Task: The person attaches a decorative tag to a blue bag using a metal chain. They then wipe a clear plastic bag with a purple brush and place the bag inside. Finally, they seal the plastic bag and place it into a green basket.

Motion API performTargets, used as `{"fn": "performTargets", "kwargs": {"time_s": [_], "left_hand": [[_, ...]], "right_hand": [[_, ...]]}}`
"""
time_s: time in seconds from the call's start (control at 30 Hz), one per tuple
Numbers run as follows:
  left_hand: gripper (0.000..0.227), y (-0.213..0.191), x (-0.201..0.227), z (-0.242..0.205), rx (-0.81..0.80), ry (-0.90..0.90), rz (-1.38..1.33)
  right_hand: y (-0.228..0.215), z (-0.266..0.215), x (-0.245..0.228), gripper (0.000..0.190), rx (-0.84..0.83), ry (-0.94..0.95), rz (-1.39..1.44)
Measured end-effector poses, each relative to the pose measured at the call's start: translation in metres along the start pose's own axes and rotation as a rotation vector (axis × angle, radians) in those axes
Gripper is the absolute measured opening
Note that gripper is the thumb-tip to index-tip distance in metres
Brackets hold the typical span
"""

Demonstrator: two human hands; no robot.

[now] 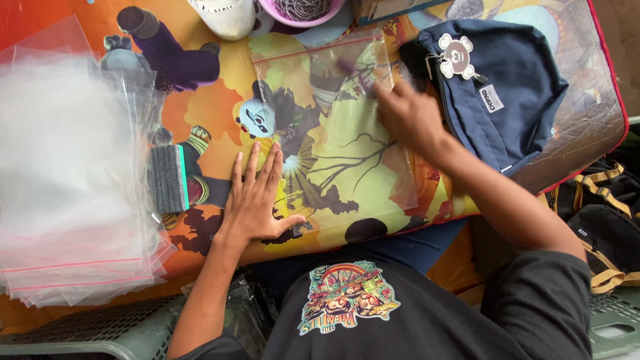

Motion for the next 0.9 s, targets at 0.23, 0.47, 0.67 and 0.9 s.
{"fn": "performTargets", "kwargs": {"time_s": [0.23,0.47,0.67,0.9], "left_hand": [[0.133,0.006,-0.003,-0.001,-0.011,-0.01,0.001],[0.133,0.005,-0.002,0.0,-0.025,-0.009,0.018],[0.132,0.008,-0.004,0.001,-0.047,-0.035,-0.002],[0.131,0.002,-0.001,0.002,-0.036,-0.011,-0.003]], "right_hand": [[0.011,-0.061,-0.065,0.057,-0.077,0.019,0.149],[-0.043,-0.067,-0.106,0.047,-0.096,-0.132,0.273],[-0.009,-0.043,0.032,0.044,0.022,0.212,-0.211],[-0.04,-0.099,-0.125,0.049,-0.185,-0.028,0.299]]}}
Point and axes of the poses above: each hand's wrist, its own z-axis towards the middle knuckle, its own y-axis out of the palm, x = y × z, the point moved 10 cm from there along z, towards the middle knuckle, and after that the axes turned 4 degrees about -y, right-handed, at the moved point
